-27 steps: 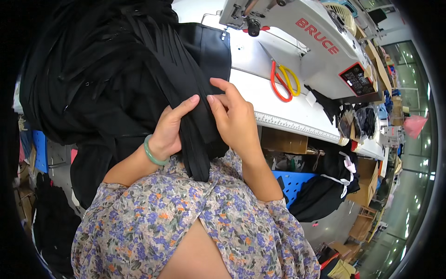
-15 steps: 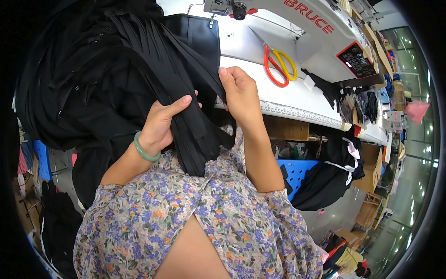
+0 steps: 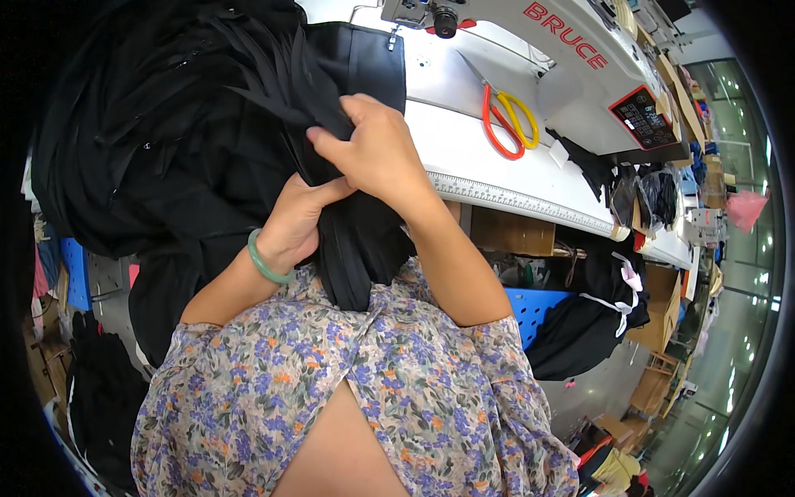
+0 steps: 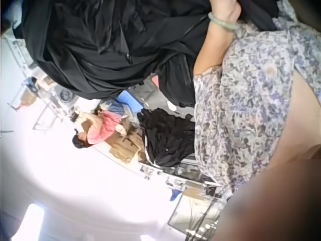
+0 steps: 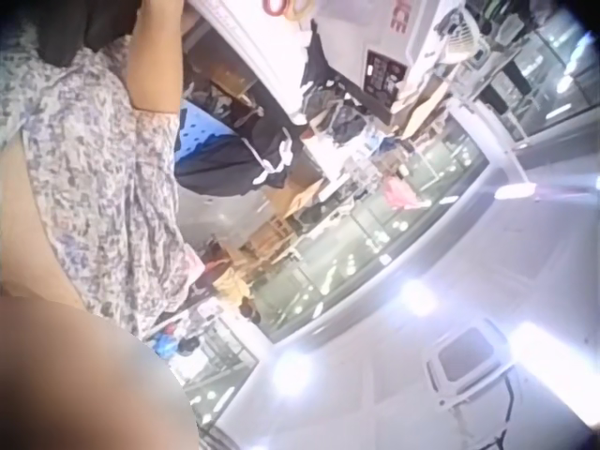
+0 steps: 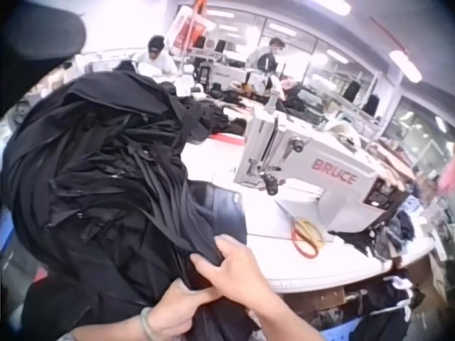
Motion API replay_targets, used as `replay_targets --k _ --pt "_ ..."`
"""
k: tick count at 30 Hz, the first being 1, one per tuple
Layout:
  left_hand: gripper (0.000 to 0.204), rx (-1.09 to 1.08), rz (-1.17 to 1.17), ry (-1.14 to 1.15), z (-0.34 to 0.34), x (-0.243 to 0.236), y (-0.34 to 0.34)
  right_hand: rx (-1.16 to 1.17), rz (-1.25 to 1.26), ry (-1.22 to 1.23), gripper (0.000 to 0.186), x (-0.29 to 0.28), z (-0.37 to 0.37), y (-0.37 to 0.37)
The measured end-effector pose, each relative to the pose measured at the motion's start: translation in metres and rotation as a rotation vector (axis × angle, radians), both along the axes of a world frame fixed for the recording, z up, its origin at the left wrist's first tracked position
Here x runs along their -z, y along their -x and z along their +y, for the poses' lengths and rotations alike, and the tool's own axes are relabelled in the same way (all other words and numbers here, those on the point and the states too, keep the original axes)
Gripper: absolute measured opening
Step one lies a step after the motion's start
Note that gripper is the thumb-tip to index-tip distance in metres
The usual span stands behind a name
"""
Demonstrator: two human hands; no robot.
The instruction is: Using an industrial sewing machine to assemble parts of a black bag or backpack.
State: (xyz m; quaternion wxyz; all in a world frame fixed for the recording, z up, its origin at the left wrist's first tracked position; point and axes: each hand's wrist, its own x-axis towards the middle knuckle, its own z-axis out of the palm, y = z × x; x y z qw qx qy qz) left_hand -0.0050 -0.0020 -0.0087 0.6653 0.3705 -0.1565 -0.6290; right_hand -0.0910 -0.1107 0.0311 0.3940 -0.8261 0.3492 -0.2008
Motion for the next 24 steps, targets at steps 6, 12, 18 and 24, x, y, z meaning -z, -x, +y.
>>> replay_targets --k 6,12,18,24 --pt "0.027 0.071 0.216 -0.024 0.005 -0.002 -0.008 0.140 -0.317 -0.479 0.016 -0.016 -0.005 0.018" --pt "0.023 0.052 0.350 -0.127 0.004 0.005 -0.015 0.172 -0.105 -0.437 0.026 -0.015 -0.002 0.049" --pt "0.023 0.030 0.242 -0.131 0.005 0.004 -0.011 -0.006 0.229 -0.126 0.028 -0.010 0.016 0.063" --pt "0.025 0.039 0.143 -0.103 0.004 -0.003 -0.007 0.133 0.043 -0.472 0.025 -0.011 0.007 0.067"
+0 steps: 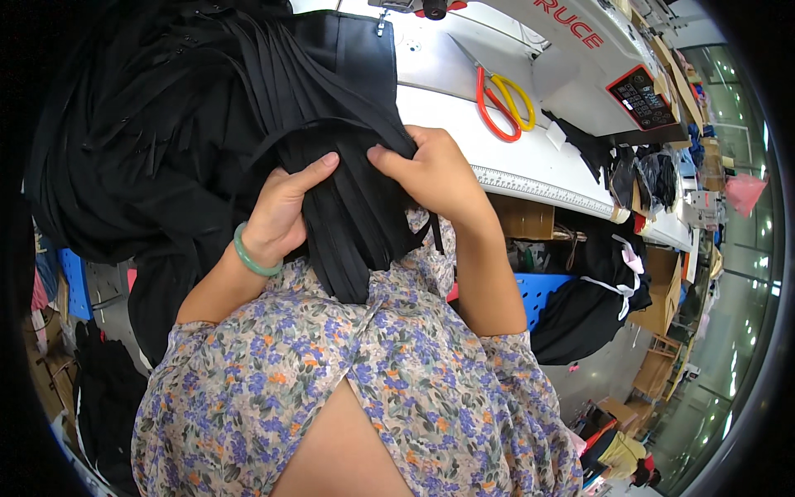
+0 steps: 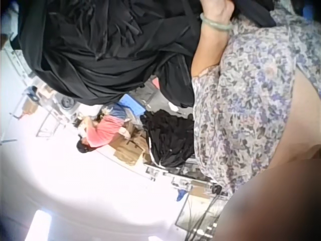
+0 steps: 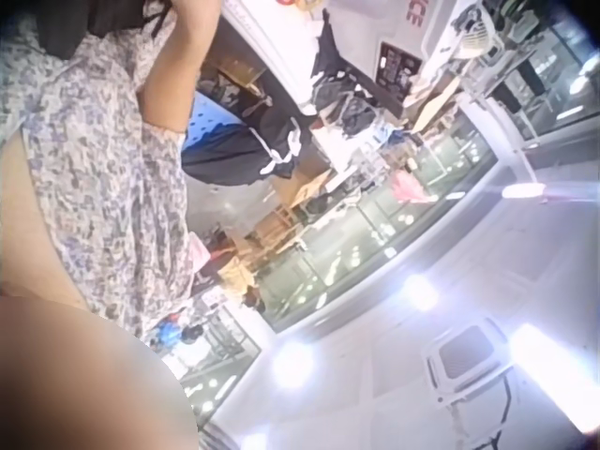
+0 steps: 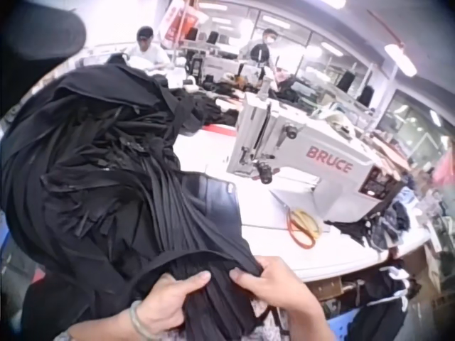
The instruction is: Using an industrial sewing machine to assemble parts of a black bag or backpack.
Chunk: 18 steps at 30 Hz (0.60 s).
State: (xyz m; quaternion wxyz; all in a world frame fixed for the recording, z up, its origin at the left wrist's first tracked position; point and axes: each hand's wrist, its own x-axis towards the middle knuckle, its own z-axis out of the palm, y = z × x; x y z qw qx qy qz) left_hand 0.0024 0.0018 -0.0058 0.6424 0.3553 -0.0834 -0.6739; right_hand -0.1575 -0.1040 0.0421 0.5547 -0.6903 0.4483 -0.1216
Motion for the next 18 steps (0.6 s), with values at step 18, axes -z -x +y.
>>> replay_targets --k 18 --pt "0.031 -0.018 -0.003 0.009 -0.0015 0.0005 0.0032 -0.060 -0.027 0.108 0.039 0.0023 0.0013 -0.0046"
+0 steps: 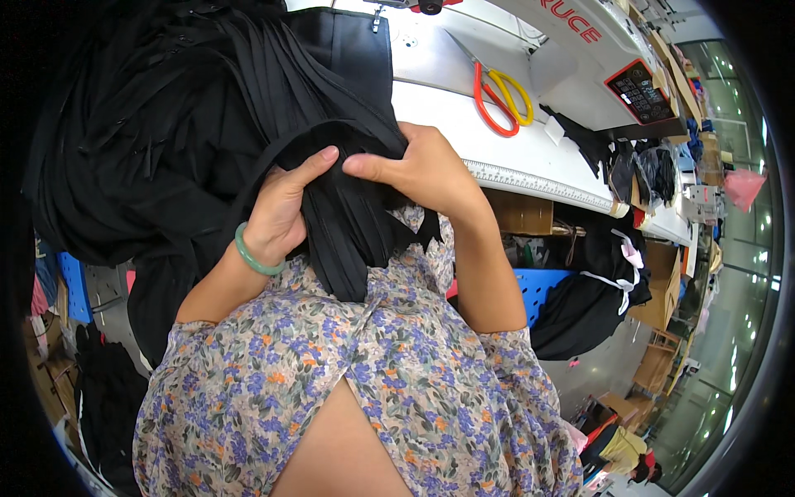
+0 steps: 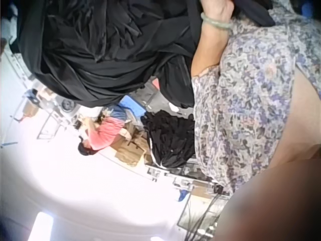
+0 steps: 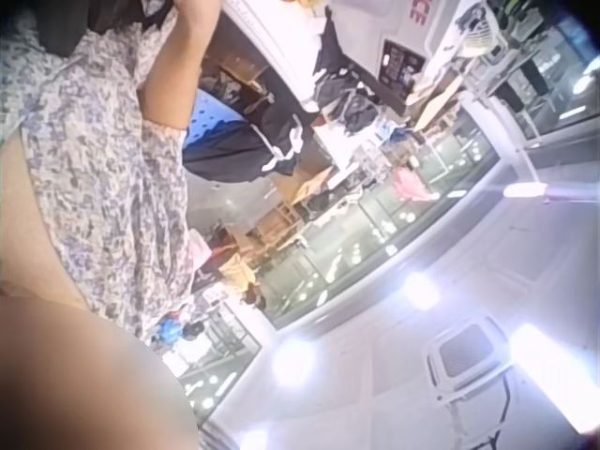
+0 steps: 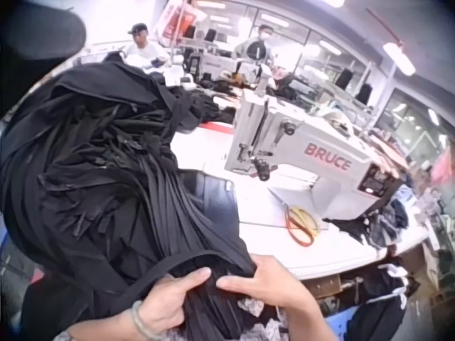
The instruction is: Using an industrial sewing machine to assemble parts of a black bag or backpack.
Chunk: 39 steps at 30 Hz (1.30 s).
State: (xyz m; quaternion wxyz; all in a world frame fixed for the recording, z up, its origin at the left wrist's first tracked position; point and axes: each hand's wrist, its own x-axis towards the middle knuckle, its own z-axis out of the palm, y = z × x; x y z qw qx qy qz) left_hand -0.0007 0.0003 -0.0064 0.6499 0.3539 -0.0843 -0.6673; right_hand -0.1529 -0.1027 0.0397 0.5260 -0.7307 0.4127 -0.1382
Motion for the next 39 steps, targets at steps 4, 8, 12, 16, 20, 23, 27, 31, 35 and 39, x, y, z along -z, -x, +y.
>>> replay_targets --k 4,8,12,16,20,23,27,31,35,39 --pt "0.034 -0.035 -0.031 0.011 -0.001 0.002 0.000 -0.019 0.051 -0.059 0.032 0.002 0.000 0.001" --pt "0.033 0.015 -0.024 0.048 0.002 0.000 -0.002 0.003 -0.030 -0.091 0.028 0.000 -0.002 0.005" --pt "0.031 0.090 0.043 0.016 0.004 -0.001 -0.004 0.067 -0.051 -0.126 0.027 0.004 -0.002 0.001" --pt "0.027 0.113 0.086 -0.037 0.004 0.000 -0.005 0.279 -0.338 -0.184 0.026 0.004 -0.005 0.000" --pt "0.024 0.034 0.056 -0.028 0.004 0.002 -0.007 0.209 -0.015 -0.247 0.036 0.002 -0.010 0.005" --pt "0.023 0.023 0.023 -0.054 0.004 0.003 -0.008 0.006 -0.103 0.083 0.044 0.009 -0.006 0.001" --pt "0.023 0.020 0.036 0.002 0.004 0.004 -0.009 -0.054 0.175 -0.010 0.036 0.012 -0.003 0.000" --pt "0.024 0.065 0.035 -0.047 0.005 0.006 -0.009 -0.008 0.080 -0.017 0.027 0.006 -0.007 0.002" --pt "0.026 0.128 0.066 0.003 0.003 0.010 -0.010 0.106 -0.012 -0.177 0.023 0.006 -0.007 -0.001" --pt "0.031 0.122 0.104 -0.024 0.003 0.012 -0.010 0.188 -0.220 -0.297 0.030 0.007 -0.004 -0.005"
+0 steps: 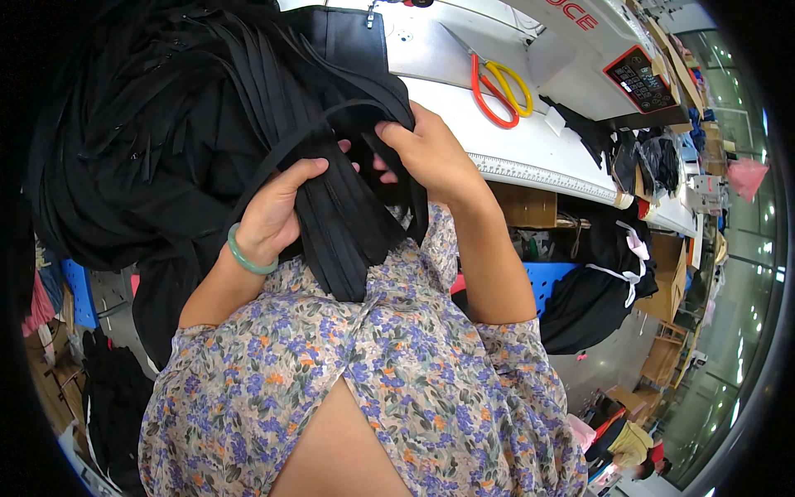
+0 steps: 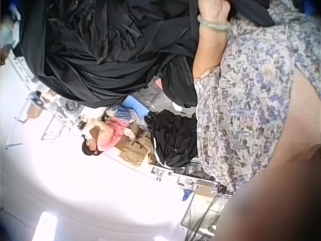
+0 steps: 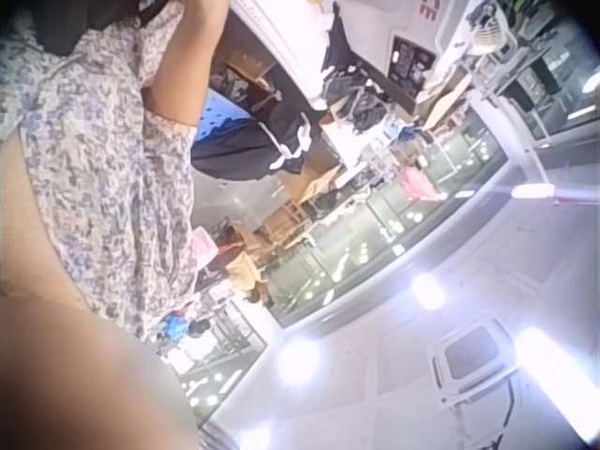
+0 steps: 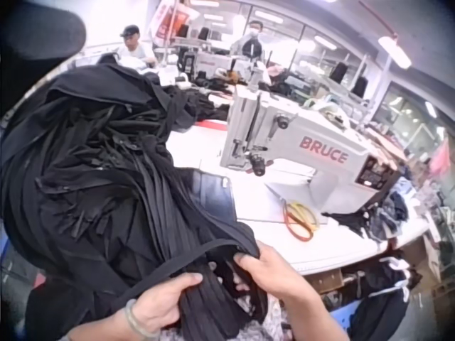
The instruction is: Using an industrial sewing machine to assemble parts of a black bag or backpack.
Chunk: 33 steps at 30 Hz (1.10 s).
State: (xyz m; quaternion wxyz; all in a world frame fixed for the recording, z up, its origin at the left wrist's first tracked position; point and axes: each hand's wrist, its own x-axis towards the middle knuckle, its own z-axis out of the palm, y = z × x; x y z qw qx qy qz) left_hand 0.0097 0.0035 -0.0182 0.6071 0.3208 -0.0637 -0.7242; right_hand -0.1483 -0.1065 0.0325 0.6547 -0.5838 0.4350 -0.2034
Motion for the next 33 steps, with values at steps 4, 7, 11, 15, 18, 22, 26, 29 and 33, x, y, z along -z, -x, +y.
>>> replay_targets --k 4,7,11,15,18,22,26,29,33 --pt "0.026 -0.014 -0.039 0.043 0.001 -0.001 0.001 -0.104 0.193 0.193 0.037 -0.009 0.000 0.003" --pt "0.024 -0.073 -0.129 0.010 0.001 -0.003 0.002 -0.263 0.215 0.205 0.036 -0.009 0.005 0.003" --pt "0.021 -0.105 -0.152 0.002 0.000 -0.005 0.002 -0.336 0.542 0.461 0.032 0.003 0.010 -0.007" --pt "0.022 -0.104 -0.107 0.035 0.001 -0.008 0.002 -0.351 0.421 0.547 0.032 0.005 0.013 -0.008" --pt "0.022 -0.132 -0.091 -0.008 0.001 -0.009 0.003 -0.283 0.366 0.256 0.031 -0.003 0.011 -0.005" --pt "0.023 -0.124 -0.059 0.006 0.001 -0.008 0.003 -0.314 0.374 0.242 0.028 -0.008 0.009 -0.005" --pt "0.024 -0.106 -0.096 -0.016 0.000 -0.006 0.002 -0.340 0.423 0.266 0.025 -0.004 0.013 -0.009" --pt "0.025 -0.112 -0.056 -0.008 0.000 -0.006 0.002 -0.293 0.295 0.201 0.025 -0.003 0.014 -0.008" --pt "0.025 -0.118 -0.020 -0.005 0.000 -0.007 0.002 -0.279 0.312 0.186 0.024 -0.003 0.010 -0.005"
